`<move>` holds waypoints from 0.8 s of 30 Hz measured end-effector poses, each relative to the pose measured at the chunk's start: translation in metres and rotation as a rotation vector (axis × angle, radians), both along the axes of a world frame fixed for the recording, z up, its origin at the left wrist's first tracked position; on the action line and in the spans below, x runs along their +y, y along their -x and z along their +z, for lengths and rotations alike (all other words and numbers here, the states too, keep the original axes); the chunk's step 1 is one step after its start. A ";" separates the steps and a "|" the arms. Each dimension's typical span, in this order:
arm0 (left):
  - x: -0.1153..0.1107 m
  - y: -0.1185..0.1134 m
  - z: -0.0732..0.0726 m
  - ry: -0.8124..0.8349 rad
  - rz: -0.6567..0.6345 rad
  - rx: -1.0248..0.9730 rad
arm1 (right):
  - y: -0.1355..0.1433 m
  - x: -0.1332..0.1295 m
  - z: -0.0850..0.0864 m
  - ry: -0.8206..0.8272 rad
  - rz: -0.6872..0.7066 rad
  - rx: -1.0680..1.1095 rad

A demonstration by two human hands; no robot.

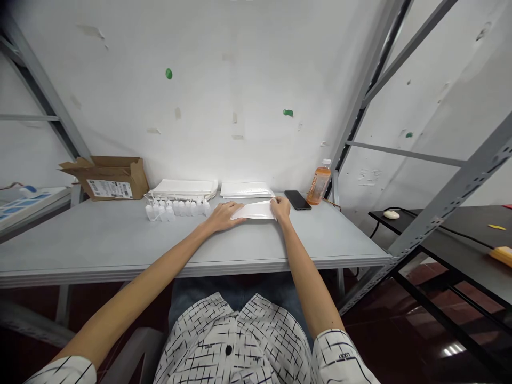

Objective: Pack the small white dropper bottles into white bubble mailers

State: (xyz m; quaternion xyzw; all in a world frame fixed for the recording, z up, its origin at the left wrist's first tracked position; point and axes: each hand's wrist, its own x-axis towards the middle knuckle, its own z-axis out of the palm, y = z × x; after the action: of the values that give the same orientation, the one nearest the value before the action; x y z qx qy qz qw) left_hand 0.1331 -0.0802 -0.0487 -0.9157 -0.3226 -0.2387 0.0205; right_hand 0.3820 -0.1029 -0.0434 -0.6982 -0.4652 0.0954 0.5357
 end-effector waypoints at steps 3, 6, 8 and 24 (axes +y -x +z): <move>0.001 0.000 -0.001 -0.002 -0.011 -0.014 | 0.000 0.000 0.000 0.030 -0.044 -0.051; 0.003 0.001 -0.001 -0.017 -0.012 -0.016 | -0.002 0.002 0.000 0.074 -0.077 -0.068; 0.005 0.002 -0.001 -0.027 -0.008 -0.015 | -0.003 0.003 -0.001 0.089 -0.069 -0.074; 0.000 0.004 0.009 -0.097 0.006 0.048 | 0.000 -0.005 0.002 0.347 -0.247 -0.290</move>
State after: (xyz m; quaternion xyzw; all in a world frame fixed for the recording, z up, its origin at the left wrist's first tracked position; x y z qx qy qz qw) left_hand 0.1295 -0.0801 -0.0399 -0.9181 -0.3128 -0.2319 0.0736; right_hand 0.3823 -0.1077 -0.0415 -0.8375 -0.4250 0.0067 0.3433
